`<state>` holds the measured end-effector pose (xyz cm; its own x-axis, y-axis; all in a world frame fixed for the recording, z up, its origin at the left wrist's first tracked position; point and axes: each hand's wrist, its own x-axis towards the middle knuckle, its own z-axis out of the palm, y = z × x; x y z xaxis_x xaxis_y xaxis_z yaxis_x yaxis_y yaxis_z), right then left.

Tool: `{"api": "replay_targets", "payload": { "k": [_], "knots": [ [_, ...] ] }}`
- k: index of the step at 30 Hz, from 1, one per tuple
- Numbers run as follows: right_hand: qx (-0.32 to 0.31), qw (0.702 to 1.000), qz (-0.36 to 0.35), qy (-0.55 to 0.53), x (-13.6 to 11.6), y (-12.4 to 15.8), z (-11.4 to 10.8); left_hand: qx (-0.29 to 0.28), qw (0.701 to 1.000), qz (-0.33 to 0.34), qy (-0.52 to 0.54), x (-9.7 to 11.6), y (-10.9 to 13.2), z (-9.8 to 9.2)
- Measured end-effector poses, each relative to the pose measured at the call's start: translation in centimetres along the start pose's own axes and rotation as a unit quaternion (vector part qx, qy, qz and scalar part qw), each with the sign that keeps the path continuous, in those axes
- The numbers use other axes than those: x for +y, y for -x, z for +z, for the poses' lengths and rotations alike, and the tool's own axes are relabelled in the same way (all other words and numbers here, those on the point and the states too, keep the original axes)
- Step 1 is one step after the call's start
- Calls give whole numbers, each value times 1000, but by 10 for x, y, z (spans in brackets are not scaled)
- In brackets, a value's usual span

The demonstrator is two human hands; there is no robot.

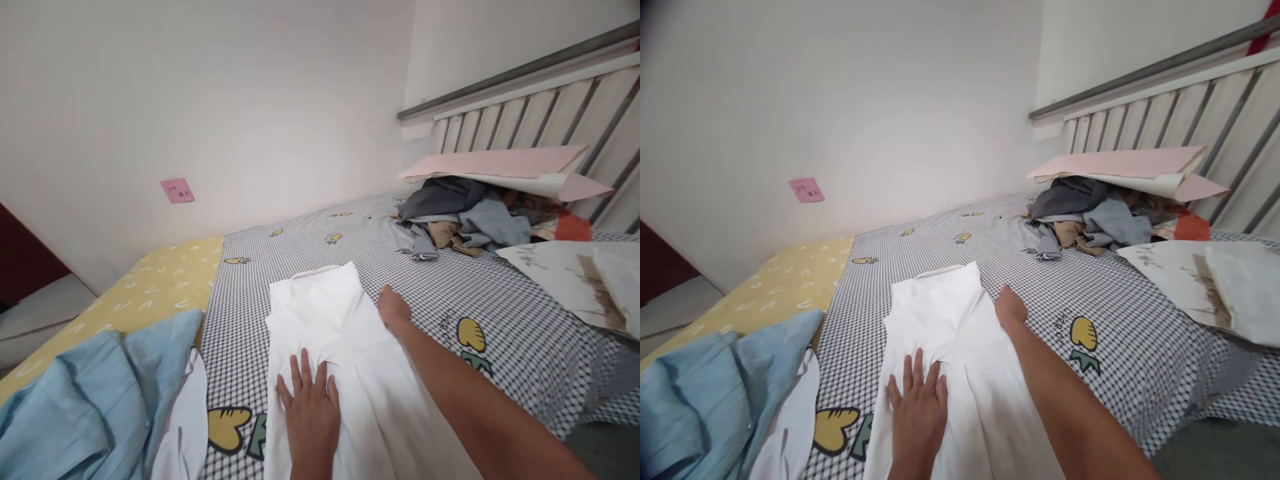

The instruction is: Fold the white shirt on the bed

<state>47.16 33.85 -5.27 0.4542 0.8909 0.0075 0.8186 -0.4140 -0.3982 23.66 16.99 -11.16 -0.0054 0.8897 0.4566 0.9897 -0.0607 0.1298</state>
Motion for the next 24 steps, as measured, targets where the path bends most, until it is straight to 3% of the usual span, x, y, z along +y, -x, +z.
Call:
{"api": "replay_targets", "payload": {
  "k": [2, 4, 7, 9, 10, 11, 14, 18, 24],
  "knots": [
    [49, 999, 13, -2, -8, 4, -9, -1, 1000, 1, 1, 0, 0, 0],
    [105, 993, -44, 1, -23, 13, -9, 1, 1000, 3, 2, 0, 0, 0],
    [138, 950, -276, 41, -40, 29, 10, 11, 1000, 2, 0, 1, 1, -2],
    [78, 920, -374, 89, -36, 32, 26, 15, 1000, -1, 0, 2, 2, -3],
    [29, 923, -367, 112, -29, 29, 32, 15, 1000, -1, 1, 2, 2, -3],
    [-17, 940, -314, 131, -20, 24, 36, 14, 1000, -2, 2, 2, 3, -2],
    [-64, 968, -196, 145, 7, 1, 38, 12, 1000, -7, 14, 1, 3, -1],
    [-81, 985, -130, 75, 20, -17, 30, 13, 1000, -12, 22, 1, 3, -1],
    [-49, 997, -21, -51, 17, -27, 10, 9, 1000, -17, 16, 1, 2, -4]
  ]
}}
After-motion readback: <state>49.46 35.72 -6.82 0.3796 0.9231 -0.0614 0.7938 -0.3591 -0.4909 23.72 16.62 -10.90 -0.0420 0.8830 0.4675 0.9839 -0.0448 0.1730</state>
